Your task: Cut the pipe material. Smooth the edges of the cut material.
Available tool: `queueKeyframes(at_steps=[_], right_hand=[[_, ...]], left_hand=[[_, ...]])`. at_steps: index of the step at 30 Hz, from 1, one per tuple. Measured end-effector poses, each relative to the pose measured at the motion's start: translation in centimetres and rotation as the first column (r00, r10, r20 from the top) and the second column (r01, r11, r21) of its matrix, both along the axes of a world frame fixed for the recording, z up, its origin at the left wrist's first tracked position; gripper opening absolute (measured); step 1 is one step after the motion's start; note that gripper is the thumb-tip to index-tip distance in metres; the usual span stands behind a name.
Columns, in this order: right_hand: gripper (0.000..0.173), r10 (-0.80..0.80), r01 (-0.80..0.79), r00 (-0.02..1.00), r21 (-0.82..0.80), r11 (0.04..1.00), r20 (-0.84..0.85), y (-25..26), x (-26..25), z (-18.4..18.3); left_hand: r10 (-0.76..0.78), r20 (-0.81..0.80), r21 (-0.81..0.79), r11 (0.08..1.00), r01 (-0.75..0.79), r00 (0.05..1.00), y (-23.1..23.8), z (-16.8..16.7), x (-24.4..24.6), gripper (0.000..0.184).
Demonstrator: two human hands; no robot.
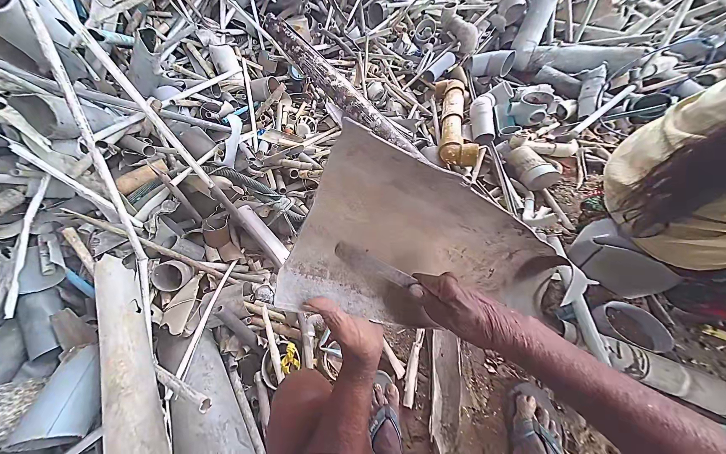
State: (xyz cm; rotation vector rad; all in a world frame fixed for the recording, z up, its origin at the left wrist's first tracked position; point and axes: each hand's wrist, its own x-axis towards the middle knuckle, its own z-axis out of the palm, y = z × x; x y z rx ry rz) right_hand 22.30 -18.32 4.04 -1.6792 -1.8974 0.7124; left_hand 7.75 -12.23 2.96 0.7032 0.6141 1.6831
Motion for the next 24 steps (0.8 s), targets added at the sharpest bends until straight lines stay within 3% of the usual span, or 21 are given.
queueKeyframes(at_steps=[5, 8, 11, 15, 18, 21, 24], right_hand=[[0.047, 0.056, -0.057, 0.998, 0.027, 0.998, 0.042, 0.6, -0.9, 0.7], [0.045, 0.025, -0.023, 0.999, 0.056, 0.998, -0.038, 1.4, -0.8, 0.7], [0.046, 0.096, -0.096, 0.995, 0.008, 0.995, -0.028, 1.3, -1.8, 0.7], [0.045, 0.08, -0.071, 0.994, 0.113, 0.991, -0.07, 2.6, -2.2, 1.0], [0.045, 0.131, -0.128, 0.991, 0.08, 0.989, -0.029, 3.1, -3.2, 2.1], [0.042, 0.095, -0.086, 0.99, 0.09, 0.992, -0.104, 4.2, -3.0, 2.1], [0.042, 0.125, -0.119, 0.991, 0.114, 0.986, -0.046, 3.8, -3.6, 2.4]], left_hand=[[-0.003, -0.038, 0.007, 1.0, 0.003, 0.999, 0.2, 0.1, 0.0, 0.093], [-0.013, -0.011, 0.011, 1.0, 0.014, 1.0, 0.1, 0.0, 0.2, 0.09], [-0.014, -0.018, 0.032, 0.999, 0.015, 1.0, 0.6, -0.4, 0.0, 0.09], [-0.004, -0.022, 0.029, 1.0, 0.004, 1.0, 0.5, -0.4, 0.2, 0.091], [-0.01, -0.05, 0.032, 0.999, 0.012, 0.999, 0.7, -0.6, -0.1, 0.094], [-0.026, -0.015, 0.038, 0.999, 0.027, 1.0, 0.6, -0.5, 0.1, 0.093], [-0.002, -0.025, 0.015, 1.0, 0.002, 1.0, 0.6, -0.3, 0.0, 0.096]])
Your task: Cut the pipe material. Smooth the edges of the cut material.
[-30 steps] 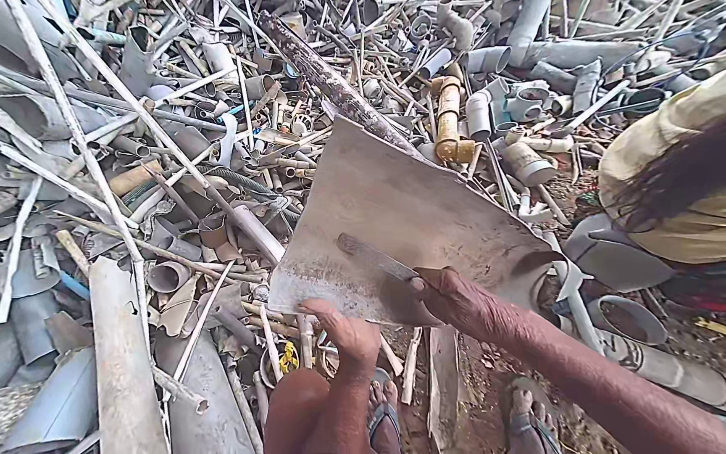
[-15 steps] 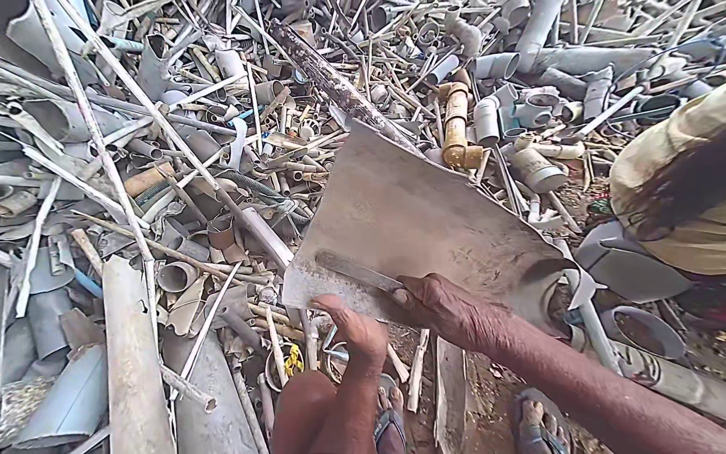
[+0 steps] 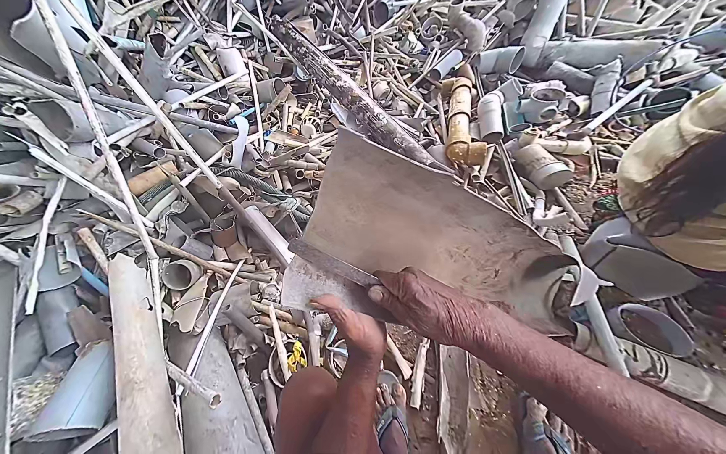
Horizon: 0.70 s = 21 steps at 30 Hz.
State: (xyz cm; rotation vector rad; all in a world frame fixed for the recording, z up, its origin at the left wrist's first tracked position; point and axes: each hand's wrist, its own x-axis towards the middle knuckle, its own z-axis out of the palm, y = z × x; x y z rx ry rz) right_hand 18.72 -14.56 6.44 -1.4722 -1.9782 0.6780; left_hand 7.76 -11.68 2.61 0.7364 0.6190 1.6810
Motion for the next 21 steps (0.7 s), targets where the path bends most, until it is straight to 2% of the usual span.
queueKeyframes(at_steps=[3, 7, 11, 14, 18, 21], right_hand=[[0.048, 0.027, -0.033, 0.995, 0.051, 0.998, 0.101, -0.4, 2.0, -1.6], [0.046, 0.067, -0.061, 0.995, -0.078, 0.995, 0.072, -2.5, 3.0, -3.5], [0.05, -0.089, 0.086, 0.996, -0.168, 0.982, -0.009, -3.7, 5.5, -6.2], [0.049, -0.026, 0.035, 0.999, -0.24, 0.97, 0.042, -5.2, 5.0, -6.2], [0.046, -0.06, 0.073, 0.996, -0.209, 0.975, 0.071, -4.8, 6.5, -5.5], [0.046, 0.016, 0.011, 0.994, -0.24, 0.971, 0.111, -5.1, 6.0, -4.3]], left_hand=[[0.007, -0.021, 0.0, 1.0, -0.007, 1.0, 0.0, -0.3, -0.4, 0.095], [0.011, -0.023, 0.013, 1.0, -0.01, 1.0, 0.4, -0.3, -0.6, 0.093], [0.004, -0.003, 0.002, 1.0, -0.004, 1.0, 0.2, 0.1, -0.3, 0.092], [0.01, 0.008, 0.02, 1.0, -0.01, 1.0, 0.4, -0.1, -0.5, 0.087], [-0.026, 0.03, 0.038, 0.999, 0.025, 0.999, 0.3, 0.1, -0.2, 0.085], [0.033, -0.01, 0.042, 0.999, -0.033, 0.999, 0.4, 0.0, -0.3, 0.08]])
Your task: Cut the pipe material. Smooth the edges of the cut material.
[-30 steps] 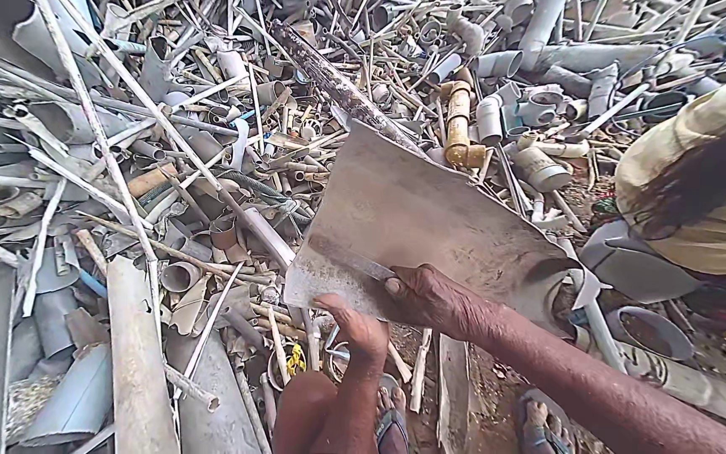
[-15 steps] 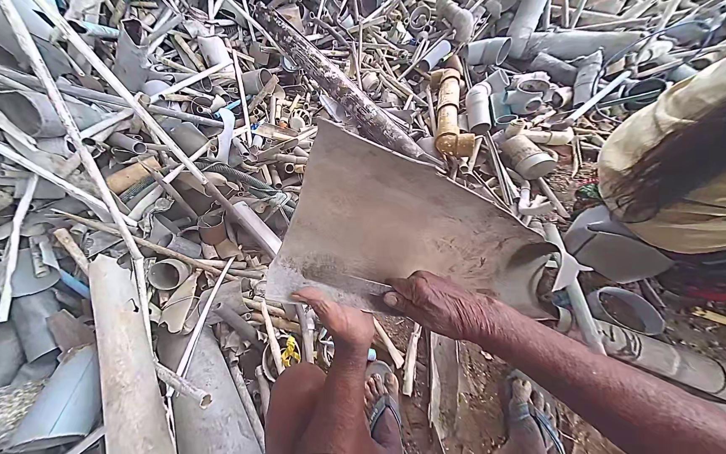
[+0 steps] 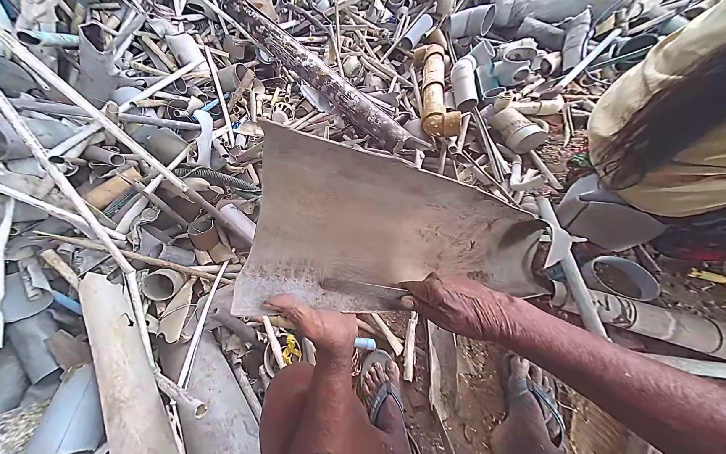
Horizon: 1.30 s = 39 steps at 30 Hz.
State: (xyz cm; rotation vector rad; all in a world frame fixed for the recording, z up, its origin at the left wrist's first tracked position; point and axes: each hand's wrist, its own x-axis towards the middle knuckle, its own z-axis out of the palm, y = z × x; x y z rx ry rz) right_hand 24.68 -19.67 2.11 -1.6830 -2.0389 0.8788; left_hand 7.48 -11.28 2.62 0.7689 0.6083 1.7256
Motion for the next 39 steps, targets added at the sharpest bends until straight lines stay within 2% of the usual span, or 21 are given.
queueKeyframes(at_steps=[4, 6, 11, 15, 18, 22, 26, 28, 31, 34, 36, 39], right_hand=[[0.044, -0.054, 0.055, 0.998, 0.008, 0.998, -0.03, 1.0, 1.5, 0.0], [0.045, -0.008, 0.006, 0.999, -0.047, 0.999, -0.031, 0.5, 0.5, 0.2], [0.043, -0.082, 0.079, 0.996, -0.092, 0.993, -0.03, 0.3, 1.9, -0.6], [0.043, -0.026, 0.026, 1.0, -0.091, 0.996, 0.002, -1.3, 1.6, -0.7], [0.04, -0.141, 0.137, 0.989, -0.102, 0.985, -0.039, -1.6, 3.3, -1.9], [0.041, -0.118, 0.1, 0.991, -0.221, 0.97, -0.067, -3.6, 0.4, -1.4], [0.041, -0.293, 0.265, 0.954, -0.266, 0.927, -0.068, -4.3, 0.4, -2.1], [0.039, -0.331, 0.278, 0.937, -0.329, 0.903, -0.115, -4.7, -1.4, -0.5], [0.038, -0.296, 0.208, 0.931, -0.353, 0.912, -0.216, -4.0, -5.7, 3.3], [0.038, -0.34, 0.234, 0.902, -0.362, 0.902, -0.264, -3.5, -6.4, 3.2], [0.039, -0.437, 0.293, 0.864, -0.458, 0.839, -0.248, -5.4, -5.4, 0.6], [0.04, -0.717, 0.476, 0.682, -0.657, 0.585, -0.144, -10.5, -1.3, -5.6]], left_hand=[[-0.025, 0.036, -0.005, 1.0, 0.025, 0.999, -0.1, 0.4, 0.4, 0.074], [-0.005, 0.031, -0.005, 1.0, 0.006, 0.999, 0.2, 0.5, 0.4, 0.065], [-0.015, 0.025, -0.026, 1.0, 0.016, 1.0, 0.1, 0.7, 0.6, 0.071], [-0.001, 0.036, 0.001, 1.0, 0.001, 0.999, 0.4, 0.4, 0.4, 0.061], [-0.017, 0.035, -0.019, 1.0, 0.018, 0.999, 0.2, 0.6, 0.6, 0.061], [0.02, -0.014, -0.036, 0.999, -0.02, 1.0, 0.3, 0.7, 0.7, 0.051], [0.026, -0.04, -0.051, 0.998, -0.028, 0.999, 0.0, 1.1, 1.0, 0.047], [0.05, -0.067, -0.062, 0.997, -0.054, 0.997, 0.3, 1.0, 1.0, 0.052], [0.097, -0.166, 0.036, 0.995, -0.093, 0.981, 0.1, 0.8, 0.9, 0.055], [0.102, -0.163, 0.075, 0.993, -0.09, 0.981, 0.0, 0.5, 0.7, 0.06], [0.09, -0.167, 0.063, 0.995, -0.081, 0.982, 0.3, 0.1, 0.0, 0.061], [0.08, -0.186, 0.01, 0.997, -0.079, 0.979, 0.6, -0.2, 0.0, 0.06]])
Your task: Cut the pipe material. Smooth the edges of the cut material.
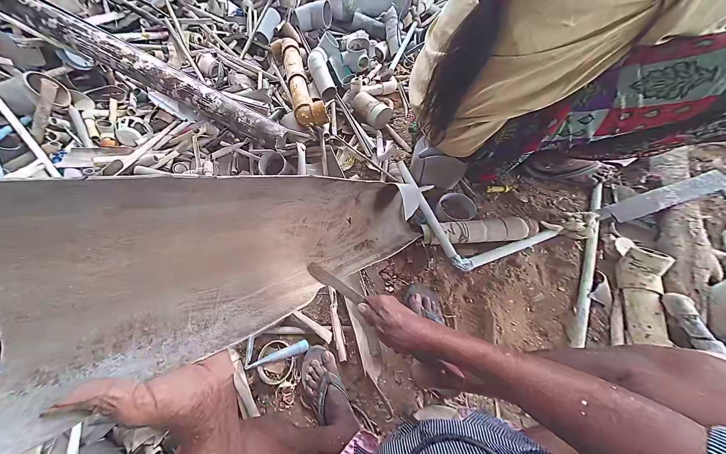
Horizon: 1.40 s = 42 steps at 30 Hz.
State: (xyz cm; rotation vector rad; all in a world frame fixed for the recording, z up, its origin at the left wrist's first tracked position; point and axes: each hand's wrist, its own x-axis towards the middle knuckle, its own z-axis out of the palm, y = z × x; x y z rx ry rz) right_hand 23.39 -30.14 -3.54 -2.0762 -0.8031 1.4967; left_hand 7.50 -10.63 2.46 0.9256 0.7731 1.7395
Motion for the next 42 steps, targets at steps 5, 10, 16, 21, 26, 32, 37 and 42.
queueKeyframes(at_steps=[5, 10, 16, 21, 26, 32, 37, 42], right_hand=[[0.039, -0.053, 0.076, 0.985, -0.137, 0.988, 0.162, -2.5, 1.6, -1.4], [0.041, 0.132, -0.056, 0.946, -0.25, 0.967, 0.297, -3.6, 3.5, -1.2], [0.035, 0.285, -0.134, 0.865, -0.358, 0.924, 0.412, -4.9, 7.5, -1.0], [0.05, 0.203, -0.11, 0.919, -0.275, 0.955, 0.338, -4.8, 10.3, -3.4], [0.049, 0.115, -0.003, 0.933, -0.313, 0.95, 0.34, -6.9, 14.5, -5.2], [0.047, 0.101, -0.036, 0.959, -0.241, 0.97, 0.265, -6.3, 13.9, -7.1], [0.046, 0.082, -0.004, 0.946, -0.242, 0.97, 0.313, -6.9, 13.7, -4.6], [0.046, 0.049, 0.016, 0.953, -0.21, 0.978, 0.3, -4.1, 11.7, -4.0]], left_hand=[[-0.08, -0.027, -0.003, 0.997, 0.079, 0.996, -0.2, 0.2, -0.1, 0.056], [-0.15, -0.021, 0.122, 0.981, 0.152, 0.988, 0.4, -1.3, -1.2, 0.051], [-0.062, -0.046, 0.114, 0.991, 0.067, 0.997, 0.2, -0.5, -0.5, 0.057], [-0.046, 0.026, 0.043, 0.998, 0.045, 0.999, -0.9, 0.8, 1.0, 0.064], [-0.016, 0.032, -0.015, 1.0, 0.016, 0.999, -1.0, 1.3, 1.5, 0.061], [0.033, -0.061, -0.012, 0.999, -0.033, 0.998, 0.1, 1.1, 1.3, 0.053], [0.007, -0.029, -0.051, 0.999, -0.009, 1.0, 1.4, 0.1, 1.2, 0.046], [-0.017, -0.258, -0.119, 0.993, -0.014, 0.966, 1.1, 1.5, 2.3, 0.033]])
